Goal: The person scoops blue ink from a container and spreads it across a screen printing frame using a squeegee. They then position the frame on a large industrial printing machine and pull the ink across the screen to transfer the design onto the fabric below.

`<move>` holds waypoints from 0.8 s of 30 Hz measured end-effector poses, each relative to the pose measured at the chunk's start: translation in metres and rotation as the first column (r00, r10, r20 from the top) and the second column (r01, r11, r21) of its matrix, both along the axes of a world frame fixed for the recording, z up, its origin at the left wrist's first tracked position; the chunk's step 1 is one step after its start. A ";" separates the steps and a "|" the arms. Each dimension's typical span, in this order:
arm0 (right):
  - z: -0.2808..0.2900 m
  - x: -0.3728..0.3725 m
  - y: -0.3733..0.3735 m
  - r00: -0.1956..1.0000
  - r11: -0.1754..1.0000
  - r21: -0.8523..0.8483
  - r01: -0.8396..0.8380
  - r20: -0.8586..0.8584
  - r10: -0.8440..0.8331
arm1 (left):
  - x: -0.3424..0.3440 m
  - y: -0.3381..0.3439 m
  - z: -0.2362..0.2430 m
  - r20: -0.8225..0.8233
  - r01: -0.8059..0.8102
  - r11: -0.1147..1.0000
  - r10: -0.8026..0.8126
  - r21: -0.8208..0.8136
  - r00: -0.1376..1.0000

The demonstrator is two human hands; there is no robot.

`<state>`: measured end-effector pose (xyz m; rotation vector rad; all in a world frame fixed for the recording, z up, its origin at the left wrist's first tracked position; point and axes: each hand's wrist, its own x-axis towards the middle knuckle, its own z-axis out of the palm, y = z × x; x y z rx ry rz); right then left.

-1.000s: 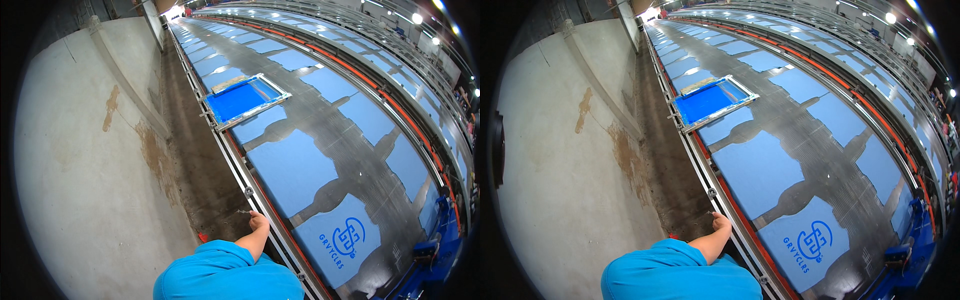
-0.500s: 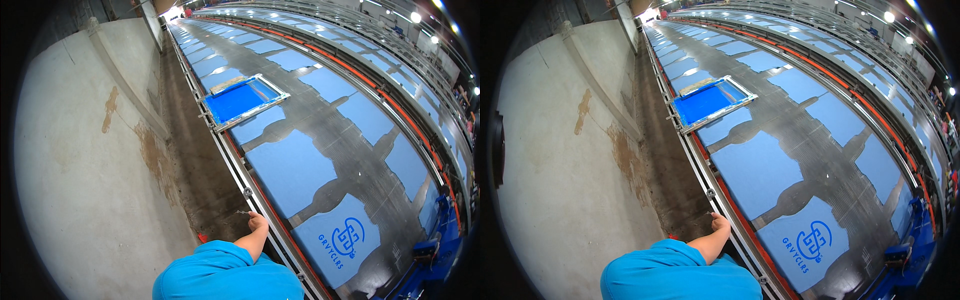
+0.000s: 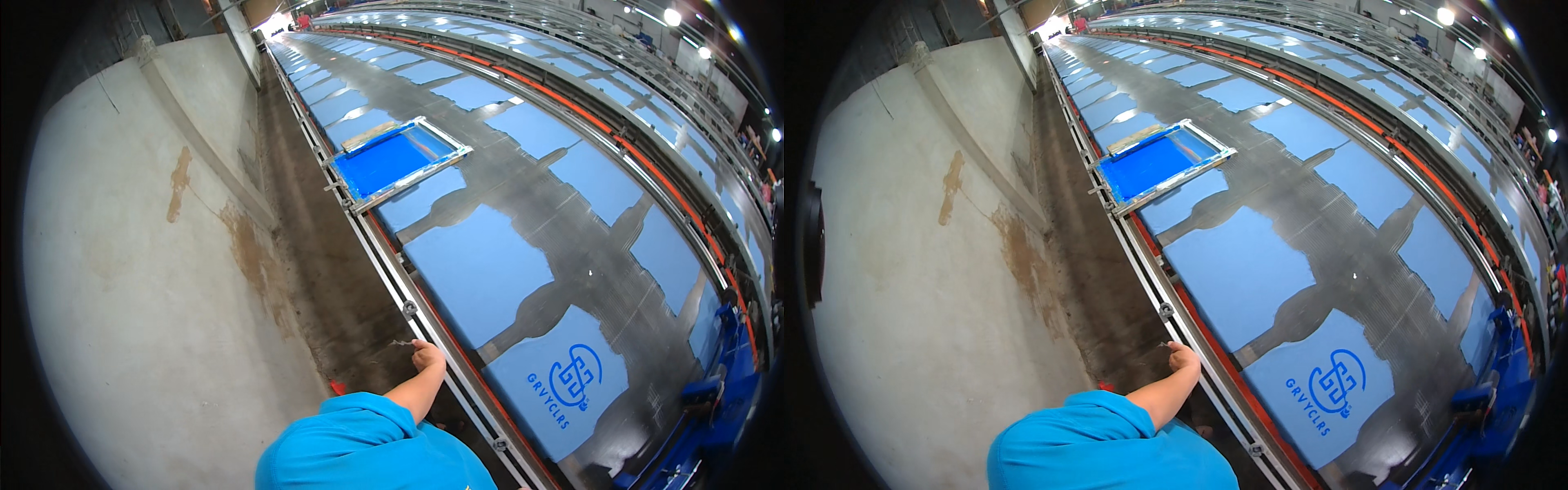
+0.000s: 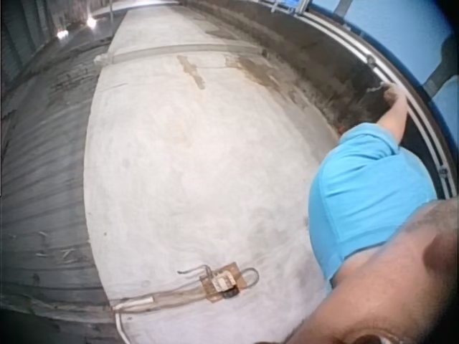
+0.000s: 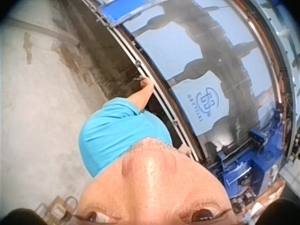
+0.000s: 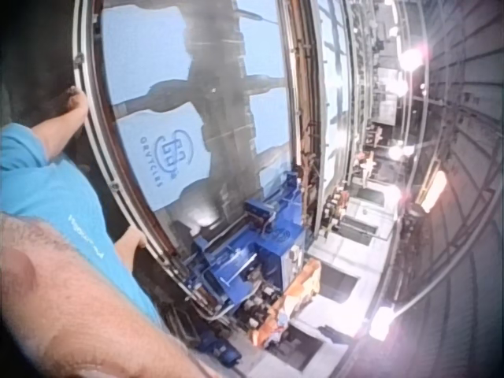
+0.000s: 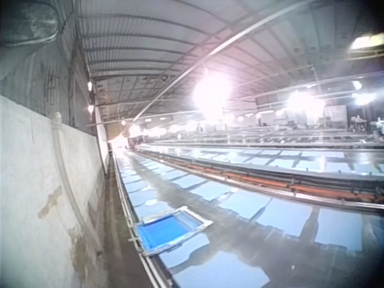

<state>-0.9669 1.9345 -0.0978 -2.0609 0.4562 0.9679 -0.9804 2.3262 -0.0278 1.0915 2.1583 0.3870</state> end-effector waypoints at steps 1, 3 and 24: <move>0.001 -0.006 0.002 1.000 1.000 0.001 0.012 0.006 -0.012 | 0.000 0.000 -0.004 0.032 -0.019 1.000 0.018 0.019 0.999; 0.003 -0.021 0.009 0.999 1.000 0.000 0.025 0.029 -0.025 | -0.003 0.003 -0.013 0.102 -0.007 0.999 0.002 0.049 0.995; -0.041 -0.237 0.282 0.942 0.980 -0.083 -0.179 0.274 0.195 | -0.473 0.407 -0.111 -0.006 0.725 0.601 -0.771 -0.336 0.636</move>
